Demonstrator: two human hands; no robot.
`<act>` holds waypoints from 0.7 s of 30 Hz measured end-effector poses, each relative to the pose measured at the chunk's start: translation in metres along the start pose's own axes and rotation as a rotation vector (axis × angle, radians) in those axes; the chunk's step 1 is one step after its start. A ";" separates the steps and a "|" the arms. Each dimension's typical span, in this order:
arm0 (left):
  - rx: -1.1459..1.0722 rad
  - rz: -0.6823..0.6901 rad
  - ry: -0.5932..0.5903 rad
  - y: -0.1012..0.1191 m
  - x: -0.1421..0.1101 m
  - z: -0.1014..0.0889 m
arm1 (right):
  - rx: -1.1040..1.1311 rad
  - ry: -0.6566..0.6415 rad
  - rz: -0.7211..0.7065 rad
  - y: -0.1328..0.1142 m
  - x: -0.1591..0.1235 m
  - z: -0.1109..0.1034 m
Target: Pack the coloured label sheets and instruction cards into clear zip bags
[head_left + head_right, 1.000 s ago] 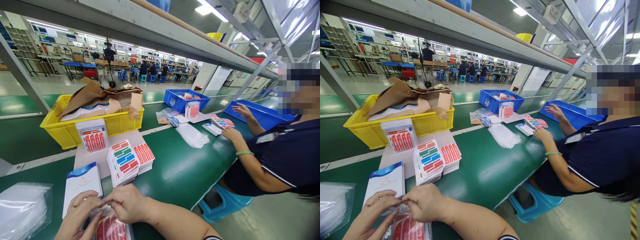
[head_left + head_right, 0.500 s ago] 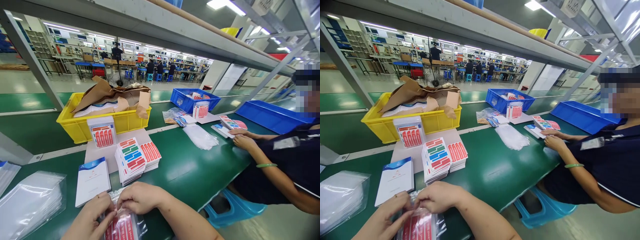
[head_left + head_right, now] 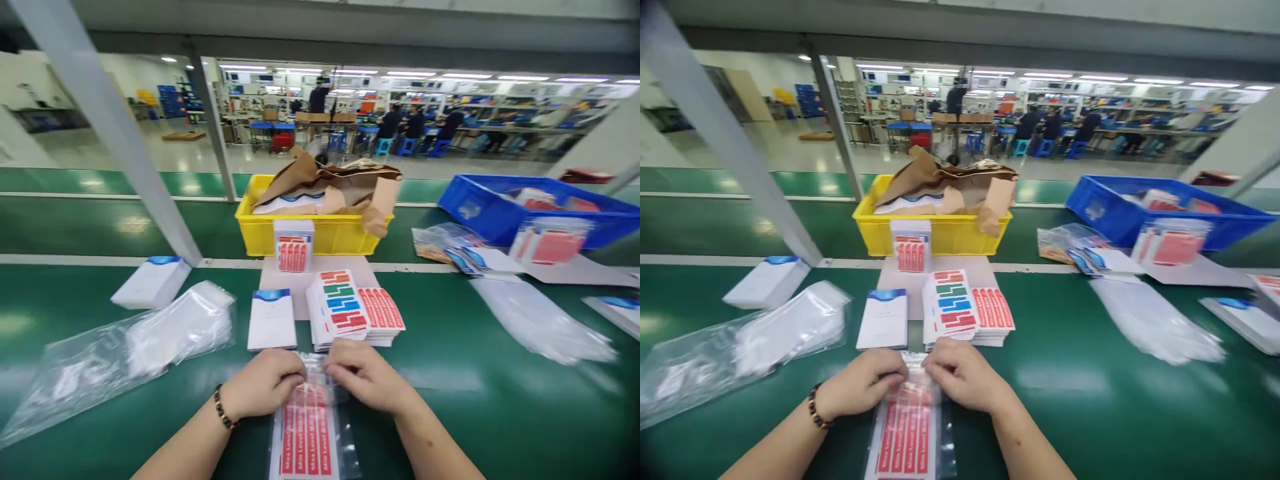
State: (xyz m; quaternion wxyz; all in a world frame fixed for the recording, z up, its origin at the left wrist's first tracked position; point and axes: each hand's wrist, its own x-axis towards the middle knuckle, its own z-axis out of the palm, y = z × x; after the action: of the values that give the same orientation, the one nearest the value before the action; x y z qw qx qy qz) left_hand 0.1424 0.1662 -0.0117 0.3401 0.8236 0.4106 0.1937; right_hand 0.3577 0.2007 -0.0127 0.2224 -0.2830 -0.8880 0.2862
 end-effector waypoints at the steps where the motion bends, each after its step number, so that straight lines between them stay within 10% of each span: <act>1: -0.050 0.010 -0.013 0.000 0.001 0.000 | -0.038 0.126 -0.004 0.003 0.001 0.002; 6: -0.340 0.000 -0.140 -0.001 -0.001 0.006 | -0.291 0.432 -0.180 0.011 0.008 0.022; 21: -1.006 -0.094 -0.238 -0.005 -0.003 0.005 | -0.685 -0.159 -0.168 -0.011 0.101 0.047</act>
State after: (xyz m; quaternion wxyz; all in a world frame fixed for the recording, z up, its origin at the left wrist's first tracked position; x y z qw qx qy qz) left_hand 0.1402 0.1639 -0.0189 0.7467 0.5551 0.2617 0.2566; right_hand 0.2525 0.2394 -0.0170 0.0673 -0.2441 -0.9671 -0.0262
